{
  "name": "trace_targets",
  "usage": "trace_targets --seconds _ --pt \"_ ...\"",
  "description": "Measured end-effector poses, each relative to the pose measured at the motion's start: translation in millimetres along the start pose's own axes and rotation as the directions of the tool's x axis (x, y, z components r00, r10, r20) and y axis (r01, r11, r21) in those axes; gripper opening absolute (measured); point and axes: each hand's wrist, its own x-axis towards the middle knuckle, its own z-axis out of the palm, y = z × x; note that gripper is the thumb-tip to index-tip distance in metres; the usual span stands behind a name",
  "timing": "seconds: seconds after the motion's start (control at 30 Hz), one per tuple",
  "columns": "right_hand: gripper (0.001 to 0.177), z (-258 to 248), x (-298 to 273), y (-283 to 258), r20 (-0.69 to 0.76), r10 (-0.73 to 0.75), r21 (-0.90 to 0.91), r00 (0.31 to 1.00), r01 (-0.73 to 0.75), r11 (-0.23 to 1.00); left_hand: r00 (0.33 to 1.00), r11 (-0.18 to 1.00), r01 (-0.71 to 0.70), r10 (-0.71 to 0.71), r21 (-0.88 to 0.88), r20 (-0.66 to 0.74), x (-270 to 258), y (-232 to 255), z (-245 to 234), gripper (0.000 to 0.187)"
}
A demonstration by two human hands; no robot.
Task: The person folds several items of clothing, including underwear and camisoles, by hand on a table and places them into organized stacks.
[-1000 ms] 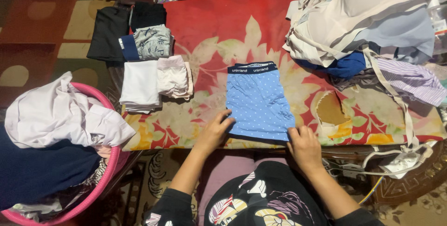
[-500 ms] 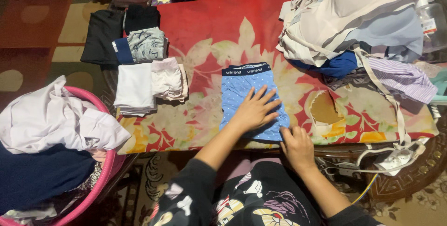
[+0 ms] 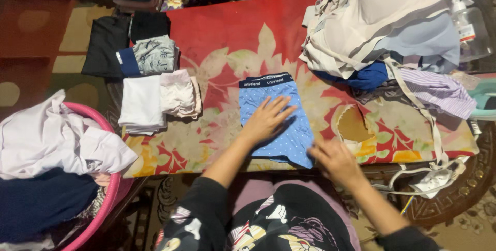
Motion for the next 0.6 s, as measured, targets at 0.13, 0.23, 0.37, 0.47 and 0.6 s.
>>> trace_targets --seconds 0.13,0.23,0.37,0.47,0.6 --pt "0.06 -9.8 46.3 38.7 0.247 -0.176 -0.178 0.953 0.223 0.958 0.991 0.987 -0.102 0.091 0.12 0.095 -62.3 -36.0 -46.9 0.046" --pt "0.059 -5.8 63.0 51.3 0.376 -0.341 -0.132 0.862 0.414 0.901 0.979 0.974 -0.172 0.153 0.15 0.133 -92.5 -42.1 -77.8 0.051" --pt "0.06 13.2 61.4 70.5 0.414 -0.373 0.064 0.83 0.383 0.922 0.931 0.947 -0.319 0.307 0.035 0.196 -96.2 -42.6 -80.4 0.053" --pt "0.044 46.1 52.6 86.8 0.272 -0.208 0.184 0.939 0.162 0.97 0.963 0.958 -0.208 0.236 -0.197 0.132 -96.9 -45.9 -62.9 0.065" --pt "0.036 89.0 58.8 104.0 0.286 0.493 0.443 0.822 -0.569 0.693 0.964 0.859 0.252 -0.265 -0.446 0.033 -95.2 -48.3 -19.1 0.041"
